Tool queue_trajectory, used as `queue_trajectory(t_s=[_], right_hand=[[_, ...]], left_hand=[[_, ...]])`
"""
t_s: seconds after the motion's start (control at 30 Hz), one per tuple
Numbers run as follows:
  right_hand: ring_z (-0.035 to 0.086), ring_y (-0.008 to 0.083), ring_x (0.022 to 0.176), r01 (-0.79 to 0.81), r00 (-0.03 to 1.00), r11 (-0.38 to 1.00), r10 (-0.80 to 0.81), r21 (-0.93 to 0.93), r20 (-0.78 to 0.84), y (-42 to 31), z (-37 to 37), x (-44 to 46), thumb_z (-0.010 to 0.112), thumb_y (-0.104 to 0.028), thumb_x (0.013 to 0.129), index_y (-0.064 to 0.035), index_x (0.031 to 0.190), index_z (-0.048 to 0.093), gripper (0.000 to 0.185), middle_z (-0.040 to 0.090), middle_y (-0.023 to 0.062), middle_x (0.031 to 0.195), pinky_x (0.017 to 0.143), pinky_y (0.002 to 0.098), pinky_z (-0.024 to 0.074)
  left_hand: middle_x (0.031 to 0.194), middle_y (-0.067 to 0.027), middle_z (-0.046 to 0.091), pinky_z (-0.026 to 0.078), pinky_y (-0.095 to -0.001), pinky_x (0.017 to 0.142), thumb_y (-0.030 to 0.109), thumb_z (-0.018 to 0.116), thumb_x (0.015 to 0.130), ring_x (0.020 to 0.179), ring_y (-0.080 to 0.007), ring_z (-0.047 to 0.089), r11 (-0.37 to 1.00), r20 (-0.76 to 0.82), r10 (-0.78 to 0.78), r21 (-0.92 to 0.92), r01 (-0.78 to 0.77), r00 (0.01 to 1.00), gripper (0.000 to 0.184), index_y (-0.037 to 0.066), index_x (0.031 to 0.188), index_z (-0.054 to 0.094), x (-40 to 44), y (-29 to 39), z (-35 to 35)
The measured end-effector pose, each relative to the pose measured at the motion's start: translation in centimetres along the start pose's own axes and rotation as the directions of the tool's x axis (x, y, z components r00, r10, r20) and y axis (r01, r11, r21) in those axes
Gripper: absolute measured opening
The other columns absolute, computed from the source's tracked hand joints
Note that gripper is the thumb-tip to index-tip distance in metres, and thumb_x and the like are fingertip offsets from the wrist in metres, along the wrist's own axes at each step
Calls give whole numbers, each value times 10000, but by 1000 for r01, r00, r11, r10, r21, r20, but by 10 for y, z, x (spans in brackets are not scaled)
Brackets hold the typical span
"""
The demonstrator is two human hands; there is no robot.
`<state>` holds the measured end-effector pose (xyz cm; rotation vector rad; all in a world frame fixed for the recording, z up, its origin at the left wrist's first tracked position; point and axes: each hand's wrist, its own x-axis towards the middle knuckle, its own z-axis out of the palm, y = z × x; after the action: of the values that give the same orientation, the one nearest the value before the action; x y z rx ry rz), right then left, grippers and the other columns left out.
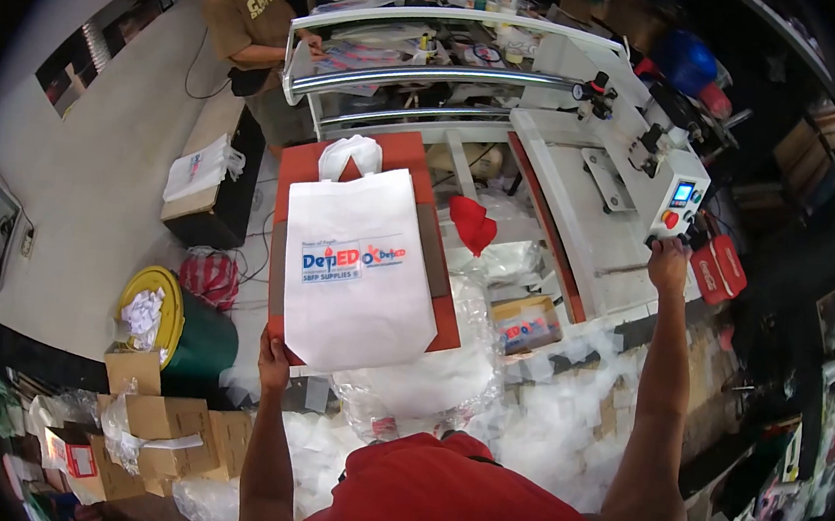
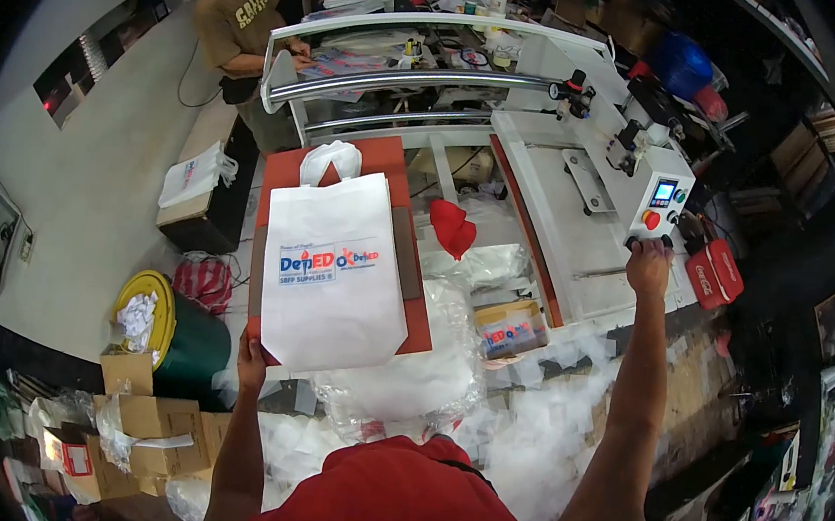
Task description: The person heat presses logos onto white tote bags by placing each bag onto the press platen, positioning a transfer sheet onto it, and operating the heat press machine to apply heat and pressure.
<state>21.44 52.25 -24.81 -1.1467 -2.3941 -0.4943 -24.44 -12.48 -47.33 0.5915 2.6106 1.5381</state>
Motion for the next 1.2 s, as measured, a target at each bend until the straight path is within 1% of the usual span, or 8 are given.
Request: queue_trajectory(t_s=[0.47, 0.6, 0.67, 0.8, 0.87, 1.07, 1.13, 1.2], right_hand=[[555, 344, 1012, -200, 980, 979, 200, -28, -14, -60, -33, -11, 603, -290, 882, -58, 885, 682, 244, 657, 104, 972, 894, 534, 380], [531, 337, 1025, -63, 997, 990, 68, 126, -38, -102, -53, -20, 668, -299, 837, -78, 844, 671, 221, 651, 80, 937, 890, 550, 362], [530, 333, 1020, 73, 993, 972, -50, 222, -105, -119, -50, -23, 684, -288, 826, -81, 836, 666, 208, 649, 79, 934, 889, 550, 360], [549, 324, 1002, 348, 936, 810, -330, 472, -123, -152, -61, -21, 719, -272, 820, -105, 884, 668, 186, 656, 94, 952, 884, 494, 385], [595, 309, 942, 424, 884, 684, -455, 593, -108, -167, -69, -17, 717, -312, 839, -106, 907, 657, 226, 660, 92, 918, 839, 460, 420], [656, 292, 794, 556, 795, 485, -549, 675, -260, -251, -64, -27, 647, -299, 904, -86, 923, 612, 216, 680, 85, 862, 744, 451, 443], [658, 292, 793, 569, 779, 468, -569, 677, -262, -284, -71, -32, 630, -288, 916, -87, 920, 610, 203, 680, 86, 857, 740, 454, 443], [662, 289, 790, 564, 772, 454, -586, 690, -246, -313, -75, -35, 609, -282, 929, -83, 923, 610, 199, 681, 89, 858, 730, 445, 444]], left_hand=[[1308, -241, 581, 445, -406, 1006, 282, 431, 1033, 1218, -374, 558, 993, -34, -50, 102, 53, 998, 453, 46, 1420, 449, 5, -4, 0], [1361, -234, 552, 396, -395, 1068, 335, 436, 1034, 1272, -374, 518, 991, 9, -121, 56, 120, 993, 493, 17, 1407, 485, 2, 16, -10], [1468, -150, 481, 412, -397, 1042, 489, 368, 1039, 1335, -302, 469, 836, -19, -502, -267, 480, 865, 586, 81, 1451, 455, -10, 32, -15], [1417, -199, 524, 346, -367, 1099, 471, 351, 1042, 1326, -277, 488, 802, -255, -500, -497, 331, 827, 627, -20, 1411, 475, -48, -24, -2], [1397, -211, 538, 357, -367, 1088, 478, 372, 1033, 1318, -291, 496, 811, -317, -540, -445, 380, 780, 622, -8, 1403, 490, -84, -50, 5], [1140, -250, 667, 500, -467, 909, 375, 413, 998, 1055, -447, 627, 694, -258, -582, 337, 636, 771, 473, -6, 1138, 654, -227, -53, 38], [1019, -196, 704, 525, -481, 835, 264, 438, 958, 943, -424, 658, 730, -38, -516, 503, 462, 856, 336, 31, 948, 681, -278, -81, 48], [909, -142, 681, 537, -472, 796, 194, 520, 859, 896, -370, 660, 690, 344, -281, 721, -61, 896, 152, 70, 853, 607, -323, -123, 56]])
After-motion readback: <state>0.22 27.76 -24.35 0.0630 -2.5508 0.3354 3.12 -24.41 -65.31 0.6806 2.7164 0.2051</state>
